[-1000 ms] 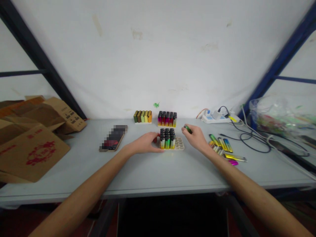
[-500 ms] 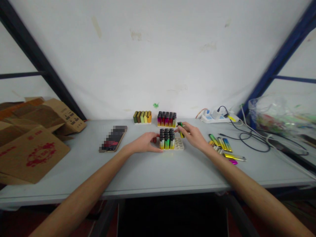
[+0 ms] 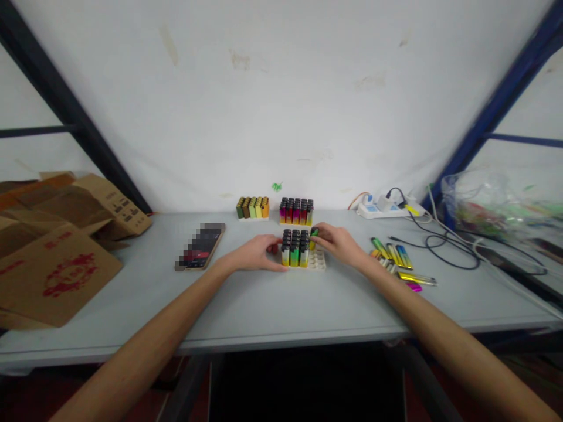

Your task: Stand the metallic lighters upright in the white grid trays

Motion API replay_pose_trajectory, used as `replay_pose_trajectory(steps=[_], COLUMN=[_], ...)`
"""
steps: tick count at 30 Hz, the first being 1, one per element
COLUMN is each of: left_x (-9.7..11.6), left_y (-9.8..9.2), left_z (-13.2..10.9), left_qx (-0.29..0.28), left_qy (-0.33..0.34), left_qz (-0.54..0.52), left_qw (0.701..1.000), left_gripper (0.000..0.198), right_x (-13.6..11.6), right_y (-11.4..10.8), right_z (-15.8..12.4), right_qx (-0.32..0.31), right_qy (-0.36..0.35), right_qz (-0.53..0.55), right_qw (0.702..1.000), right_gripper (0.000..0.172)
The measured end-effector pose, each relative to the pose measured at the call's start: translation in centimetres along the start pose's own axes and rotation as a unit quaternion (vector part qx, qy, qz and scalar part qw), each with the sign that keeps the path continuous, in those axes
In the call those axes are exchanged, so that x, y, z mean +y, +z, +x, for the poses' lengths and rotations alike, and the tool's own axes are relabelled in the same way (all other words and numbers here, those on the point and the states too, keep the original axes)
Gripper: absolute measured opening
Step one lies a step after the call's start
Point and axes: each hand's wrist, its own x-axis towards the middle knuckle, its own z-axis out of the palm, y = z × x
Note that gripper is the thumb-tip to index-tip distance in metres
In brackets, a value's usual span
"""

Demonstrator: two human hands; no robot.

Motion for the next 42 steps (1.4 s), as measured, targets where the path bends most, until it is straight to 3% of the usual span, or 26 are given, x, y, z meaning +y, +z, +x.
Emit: replay_pose_trajectory(steps=[6, 9, 12, 14, 18, 21, 24, 27, 31, 34, 38, 42], left_x=[-0.1, -0.1, 0.0, 0.1, 0.1, 0.1, 0.2, 0.3, 0.4, 0.4, 0.4, 0.3], left_y=[0.1, 0.2, 0.3, 0.3, 0.4, 0.5, 0.6, 0.5, 0.5, 0.5, 0.5, 0.7], left_z=[0.0, -0.1, -0.1, -0.1, 0.0, 0.1, 0.1, 0.0, 0.0, 0.0, 0.1, 0.1], left_qx=[0.001, 0.006, 0.01, 0.011, 0.011, 0.013, 0.014, 0.014, 0.013, 0.013, 0.014, 0.016], left_qy=[-0.002, -0.008, -0.015, -0.016, -0.014, -0.015, -0.017, -0.02, -0.022, -0.02, -0.016, -0.016], left_qz=[-0.002, -0.011, -0.014, -0.011, -0.006, -0.009, -0.01, -0.012, -0.009, -0.004, -0.005, -0.007], left_qw=[1.0, 1.0, 1.0, 1.0, 1.0, 1.0, 1.0, 1.0, 1.0, 1.0, 1.0, 1.0], left_gripper=[0.064, 0.065, 0.067, 0.067, 0.068, 0.068, 0.067, 0.067, 0.066, 0.066, 0.067, 0.067], right_x=[-0.4, -0.6, -0.1, 0.8, 3.2, 4.4, 5.0, 5.4, 6.0, 5.7, 3.9, 1.4], right_y=[-0.6, -1.8, -3.6, -5.0, -7.5, -9.0, -9.8, -9.8, -9.1, -8.5, -7.5, -6.1], right_z=[-0.2, -0.3, -0.3, -0.4, -1.7, -2.8, -3.3, -3.1, -2.1, -1.3, -0.8, -0.6], right_qx=[-0.039, -0.055, -0.033, -0.003, 0.009, -0.01, -0.044, -0.067, -0.082, -0.042, 0.059, 0.047], right_qy=[-0.001, -0.007, 0.03, 0.095, 0.273, 0.35, 0.384, 0.384, 0.324, 0.247, 0.143, 0.106], right_qz=[-0.029, -0.045, -0.122, -0.225, -0.372, -0.408, -0.403, -0.377, -0.328, -0.287, -0.051, 0.21], right_qw=[0.999, 0.997, 0.992, 0.97, 0.887, 0.843, 0.83, 0.841, 0.883, 0.925, 0.987, 0.971], right_gripper=[0.023, 0.031, 0.033, 0.032, 0.034, 0.038, 0.037, 0.036, 0.024, 0.016, 0.028, 0.043])
